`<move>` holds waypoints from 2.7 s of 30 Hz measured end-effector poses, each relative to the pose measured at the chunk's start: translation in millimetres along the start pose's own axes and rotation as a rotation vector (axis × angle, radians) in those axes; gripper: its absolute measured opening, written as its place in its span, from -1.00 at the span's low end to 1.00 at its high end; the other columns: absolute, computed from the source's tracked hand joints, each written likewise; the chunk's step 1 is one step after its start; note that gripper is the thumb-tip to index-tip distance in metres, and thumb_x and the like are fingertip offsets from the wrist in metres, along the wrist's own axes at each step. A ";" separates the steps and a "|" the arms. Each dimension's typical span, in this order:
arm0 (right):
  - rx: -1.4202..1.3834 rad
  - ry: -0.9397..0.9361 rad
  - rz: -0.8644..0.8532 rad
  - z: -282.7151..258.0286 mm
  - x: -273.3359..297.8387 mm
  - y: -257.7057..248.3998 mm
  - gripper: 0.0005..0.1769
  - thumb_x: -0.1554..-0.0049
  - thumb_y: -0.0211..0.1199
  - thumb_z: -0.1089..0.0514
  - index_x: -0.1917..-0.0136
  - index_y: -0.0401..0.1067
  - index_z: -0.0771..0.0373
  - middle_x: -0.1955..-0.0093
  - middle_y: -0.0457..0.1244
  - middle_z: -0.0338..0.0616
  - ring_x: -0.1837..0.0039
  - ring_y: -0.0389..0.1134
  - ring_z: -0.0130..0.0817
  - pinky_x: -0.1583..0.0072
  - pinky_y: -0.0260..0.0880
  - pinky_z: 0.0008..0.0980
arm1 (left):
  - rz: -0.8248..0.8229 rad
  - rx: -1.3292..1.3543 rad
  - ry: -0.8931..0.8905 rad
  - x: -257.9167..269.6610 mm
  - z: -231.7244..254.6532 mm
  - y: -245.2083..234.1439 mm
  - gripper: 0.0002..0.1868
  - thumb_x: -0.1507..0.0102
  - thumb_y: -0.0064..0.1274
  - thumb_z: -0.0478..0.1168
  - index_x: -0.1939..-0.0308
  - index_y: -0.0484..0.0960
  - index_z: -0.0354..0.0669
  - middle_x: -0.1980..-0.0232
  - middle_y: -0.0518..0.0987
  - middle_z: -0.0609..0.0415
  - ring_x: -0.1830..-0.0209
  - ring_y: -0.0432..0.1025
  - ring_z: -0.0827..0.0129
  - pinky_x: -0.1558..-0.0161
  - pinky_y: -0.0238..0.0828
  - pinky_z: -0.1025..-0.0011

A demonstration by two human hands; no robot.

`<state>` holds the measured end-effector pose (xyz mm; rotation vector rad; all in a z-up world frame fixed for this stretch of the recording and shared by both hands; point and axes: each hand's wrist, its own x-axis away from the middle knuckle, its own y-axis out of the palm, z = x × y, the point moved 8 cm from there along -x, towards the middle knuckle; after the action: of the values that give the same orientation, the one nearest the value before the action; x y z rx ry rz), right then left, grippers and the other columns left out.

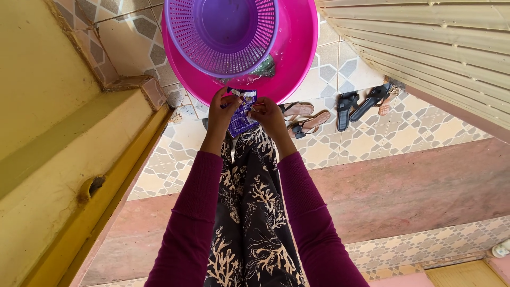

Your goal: Washing a purple plastic basket in a pink basin using detergent and a sponge.

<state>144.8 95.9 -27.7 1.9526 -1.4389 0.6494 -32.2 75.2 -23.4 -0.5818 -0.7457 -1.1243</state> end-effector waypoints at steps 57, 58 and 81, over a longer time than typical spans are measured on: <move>0.187 -0.346 0.423 -48.6 24.4 -17.6 -0.94 -0.13 0.37 0.39 0.09 0.54 0.36 0.16 0.42 -0.17 0.14 0.39 -0.55 0.07 0.38 -0.55 | 0.094 -0.133 0.267 2.3 -1.3 -46.1 -0.67 -0.36 0.06 -0.25 -0.21 0.53 -0.13 -0.19 0.58 0.07 -0.23 0.48 0.31 -0.16 0.52 0.30; 0.187 -0.345 0.423 -43.5 19.9 -23.0 -0.94 -0.13 0.37 0.39 0.09 0.54 0.36 0.16 0.42 -0.17 0.14 0.39 -0.55 0.07 0.38 -0.55 | 0.094 -0.132 0.266 -0.2 -11.9 -48.5 -0.67 -0.36 0.06 -0.25 -0.21 0.53 -0.13 -0.19 0.58 0.07 -0.23 0.48 0.31 -0.16 0.52 0.30; -0.278 0.244 0.184 45.9 5.6 -28.5 -0.71 -0.30 0.02 0.21 -0.22 0.42 0.36 -0.03 0.44 -0.01 -0.06 0.49 -0.32 -0.15 0.53 -0.35 | -0.093 0.161 0.020 -0.1 -35.3 -15.6 -0.61 -0.40 0.03 -0.05 -0.25 0.55 -0.11 -0.14 0.66 0.04 -0.12 0.58 0.32 -0.09 0.55 0.33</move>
<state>174.9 65.0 -60.7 1.4874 -1.4765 0.7012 -38.6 43.9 -44.8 -0.4028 -0.8440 -1.1413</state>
